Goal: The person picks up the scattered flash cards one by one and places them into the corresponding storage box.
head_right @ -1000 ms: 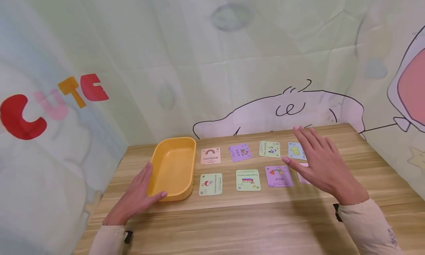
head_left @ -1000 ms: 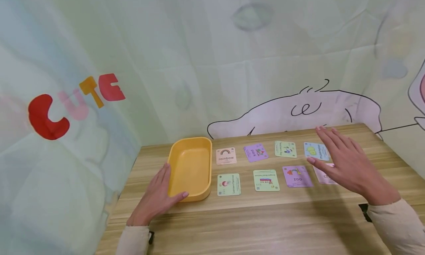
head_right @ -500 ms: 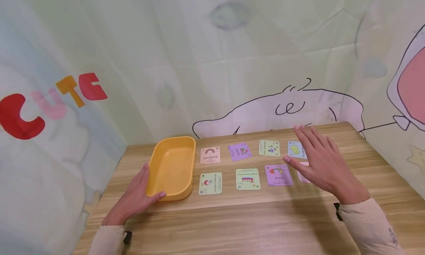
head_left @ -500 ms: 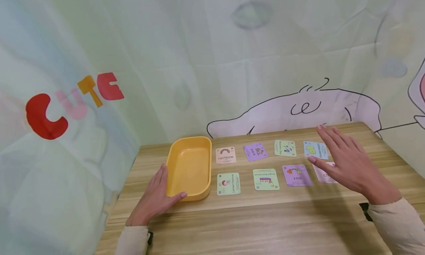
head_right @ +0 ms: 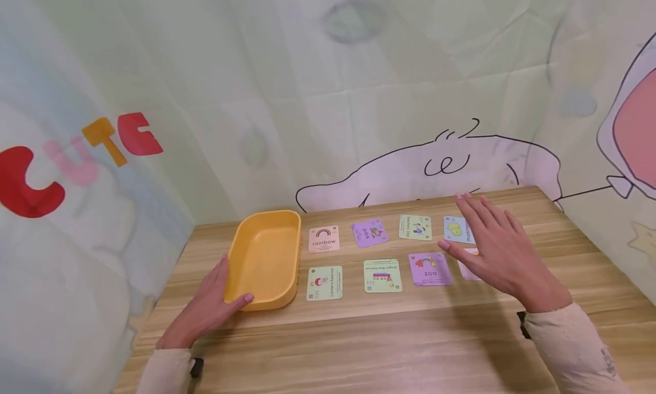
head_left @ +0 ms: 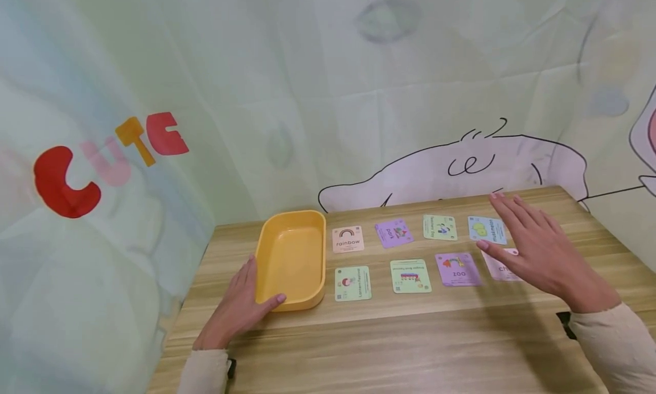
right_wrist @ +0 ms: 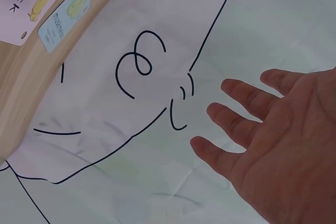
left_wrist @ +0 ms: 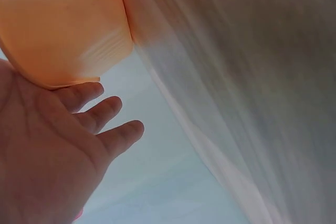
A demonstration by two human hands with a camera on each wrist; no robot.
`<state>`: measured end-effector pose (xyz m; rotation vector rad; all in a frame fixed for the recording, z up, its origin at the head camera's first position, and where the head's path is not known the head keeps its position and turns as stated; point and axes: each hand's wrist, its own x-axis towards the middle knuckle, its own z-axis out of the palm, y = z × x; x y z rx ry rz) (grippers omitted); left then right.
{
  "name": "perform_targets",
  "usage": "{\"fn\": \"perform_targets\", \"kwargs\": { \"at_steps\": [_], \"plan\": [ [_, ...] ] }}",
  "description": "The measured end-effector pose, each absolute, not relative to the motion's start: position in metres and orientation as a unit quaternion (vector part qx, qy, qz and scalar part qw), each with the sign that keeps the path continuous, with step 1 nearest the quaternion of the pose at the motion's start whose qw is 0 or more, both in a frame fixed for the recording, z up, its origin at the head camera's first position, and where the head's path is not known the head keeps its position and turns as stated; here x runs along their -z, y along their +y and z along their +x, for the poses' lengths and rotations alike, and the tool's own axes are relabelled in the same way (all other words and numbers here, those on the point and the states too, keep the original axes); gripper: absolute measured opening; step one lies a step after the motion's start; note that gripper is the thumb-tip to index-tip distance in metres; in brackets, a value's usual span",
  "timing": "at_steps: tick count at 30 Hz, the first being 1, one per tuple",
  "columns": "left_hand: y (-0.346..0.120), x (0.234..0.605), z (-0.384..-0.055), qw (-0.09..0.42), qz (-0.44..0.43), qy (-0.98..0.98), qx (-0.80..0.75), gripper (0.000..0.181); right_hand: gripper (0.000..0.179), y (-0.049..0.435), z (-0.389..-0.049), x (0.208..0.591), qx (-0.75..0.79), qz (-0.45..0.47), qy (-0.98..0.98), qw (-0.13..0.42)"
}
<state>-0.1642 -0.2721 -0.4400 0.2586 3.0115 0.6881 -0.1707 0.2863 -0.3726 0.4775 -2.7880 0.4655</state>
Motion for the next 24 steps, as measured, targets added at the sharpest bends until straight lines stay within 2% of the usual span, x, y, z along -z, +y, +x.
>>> {"fn": "perform_targets", "kwargs": {
  "at_steps": [13, 24],
  "plan": [
    [-0.273, 0.441, -0.163, 0.02, 0.074, 0.971, -0.227, 0.118, 0.087, 0.294, -0.176, 0.377, -0.169, 0.159, -0.965, 0.121],
    [-0.274, 0.444, -0.164, 0.016, 0.074, 0.969, -0.234, 0.119, 0.088, 0.299, -0.181, 0.379, -0.159, 0.136, -0.975, 0.079]
  ]
}}
